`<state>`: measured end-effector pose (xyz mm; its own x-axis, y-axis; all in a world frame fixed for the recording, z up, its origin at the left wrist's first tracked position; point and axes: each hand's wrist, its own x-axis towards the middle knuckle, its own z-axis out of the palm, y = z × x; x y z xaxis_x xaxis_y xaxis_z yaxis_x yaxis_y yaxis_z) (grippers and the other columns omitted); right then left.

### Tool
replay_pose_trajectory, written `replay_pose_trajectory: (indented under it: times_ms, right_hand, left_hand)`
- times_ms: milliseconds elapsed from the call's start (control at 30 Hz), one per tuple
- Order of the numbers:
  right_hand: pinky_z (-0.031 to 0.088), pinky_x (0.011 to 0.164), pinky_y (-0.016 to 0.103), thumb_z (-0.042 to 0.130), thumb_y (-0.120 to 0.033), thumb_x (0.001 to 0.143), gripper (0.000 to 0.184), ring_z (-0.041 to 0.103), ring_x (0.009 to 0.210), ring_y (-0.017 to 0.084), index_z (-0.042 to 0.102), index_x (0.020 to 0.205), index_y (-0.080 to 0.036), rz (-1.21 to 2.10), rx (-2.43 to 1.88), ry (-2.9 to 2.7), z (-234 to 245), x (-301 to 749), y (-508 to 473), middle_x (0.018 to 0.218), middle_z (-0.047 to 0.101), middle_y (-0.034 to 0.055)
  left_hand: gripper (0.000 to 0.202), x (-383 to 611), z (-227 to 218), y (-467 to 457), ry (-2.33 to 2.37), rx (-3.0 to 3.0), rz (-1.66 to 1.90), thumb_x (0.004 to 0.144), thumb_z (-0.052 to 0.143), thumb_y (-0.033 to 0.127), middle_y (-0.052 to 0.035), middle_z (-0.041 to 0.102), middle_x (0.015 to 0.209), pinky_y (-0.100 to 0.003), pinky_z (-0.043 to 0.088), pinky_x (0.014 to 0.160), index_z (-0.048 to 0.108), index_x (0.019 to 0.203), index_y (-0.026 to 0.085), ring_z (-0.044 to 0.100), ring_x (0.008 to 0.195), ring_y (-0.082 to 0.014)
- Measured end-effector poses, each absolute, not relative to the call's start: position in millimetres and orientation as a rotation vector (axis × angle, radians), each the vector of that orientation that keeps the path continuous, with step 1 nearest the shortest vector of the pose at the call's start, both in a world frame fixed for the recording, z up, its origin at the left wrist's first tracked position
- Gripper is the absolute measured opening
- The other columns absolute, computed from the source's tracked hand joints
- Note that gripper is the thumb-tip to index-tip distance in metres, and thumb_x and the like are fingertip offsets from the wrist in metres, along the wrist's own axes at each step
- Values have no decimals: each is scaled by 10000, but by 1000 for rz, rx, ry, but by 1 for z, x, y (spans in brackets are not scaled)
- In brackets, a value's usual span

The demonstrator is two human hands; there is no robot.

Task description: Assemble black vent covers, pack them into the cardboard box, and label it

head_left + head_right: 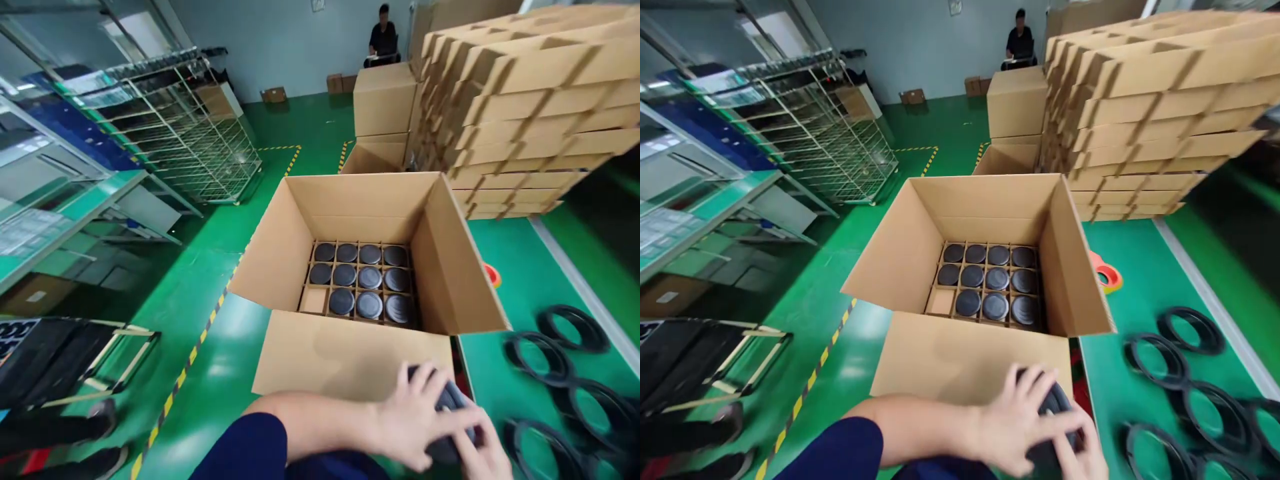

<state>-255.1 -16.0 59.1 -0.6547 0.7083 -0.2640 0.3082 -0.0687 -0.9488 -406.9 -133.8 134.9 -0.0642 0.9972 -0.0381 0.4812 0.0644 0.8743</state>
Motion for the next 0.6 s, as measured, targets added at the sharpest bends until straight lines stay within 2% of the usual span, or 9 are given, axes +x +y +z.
replay_pose_trajectory:
  times_ms: [67,133,200,267,333,433,533,600]
  right_hand:
    - [608,847,417,635,-583,811,551,669,1057,309,631,1205,-198,1833,-1082,-1979,57,-321,-33,1159,679,128]
    - [500,1031,488,597,-610,843,601,511,1292,332,572,1284,-203,1824,-1017,-2103,54,-381,-45,1399,516,156]
    - [378,1128,544,578,-628,851,620,377,1395,338,554,1316,-218,1756,-953,-2237,46,-422,-51,1492,398,147]
    - [363,1136,546,556,-626,864,598,415,1365,326,555,1300,-217,1753,-961,-2290,34,-440,-49,1446,450,146]
    - [452,1069,501,552,-631,861,579,527,1260,308,561,1262,-213,1815,-1050,-2289,22,-441,-42,1356,542,138]
    - [575,850,405,567,-669,822,586,615,1137,303,595,1206,-227,1806,-1254,-2331,7,-427,-30,1266,623,117]
    - [568,610,315,574,-695,792,578,629,1124,312,638,1157,-250,1714,-1400,-2376,2,-417,-19,1234,660,100]
    - [539,532,288,582,-695,782,566,630,1133,317,655,1134,-258,1673,-1477,-2369,3,-416,-14,1226,672,95]
  left_hand:
    - [1001,-469,121,-155,1792,1417,921,658,791,202,-123,118,1632,-779,105,1077,308,1514,397,124,1433,-548]
    - [1010,-532,96,-177,1966,1205,985,618,801,249,-132,182,1591,-706,179,1111,339,1508,373,178,1409,-520]
    - [999,-593,63,-197,2196,894,919,633,785,330,-137,154,1574,-638,205,1138,323,1519,343,179,1407,-484]
    - [1037,-645,24,-215,2372,647,639,620,789,344,-135,58,1595,-637,150,1153,290,1529,331,85,1436,-484]
    - [1121,-683,-18,-231,2382,541,425,535,833,274,-150,-1,1614,-694,75,1132,303,1522,317,2,1439,-523]
    - [1198,-712,-77,-251,2280,524,283,410,896,214,-178,15,1630,-729,15,1111,377,1487,300,-15,1445,-538]
    - [1249,-720,-119,-267,2209,564,179,357,955,318,-201,7,1636,-705,-63,1120,402,1476,270,-75,1463,-509]
    - [1292,-723,-135,-276,2184,613,143,364,958,442,-189,-48,1642,-669,-95,1134,368,1497,248,-139,1467,-481]
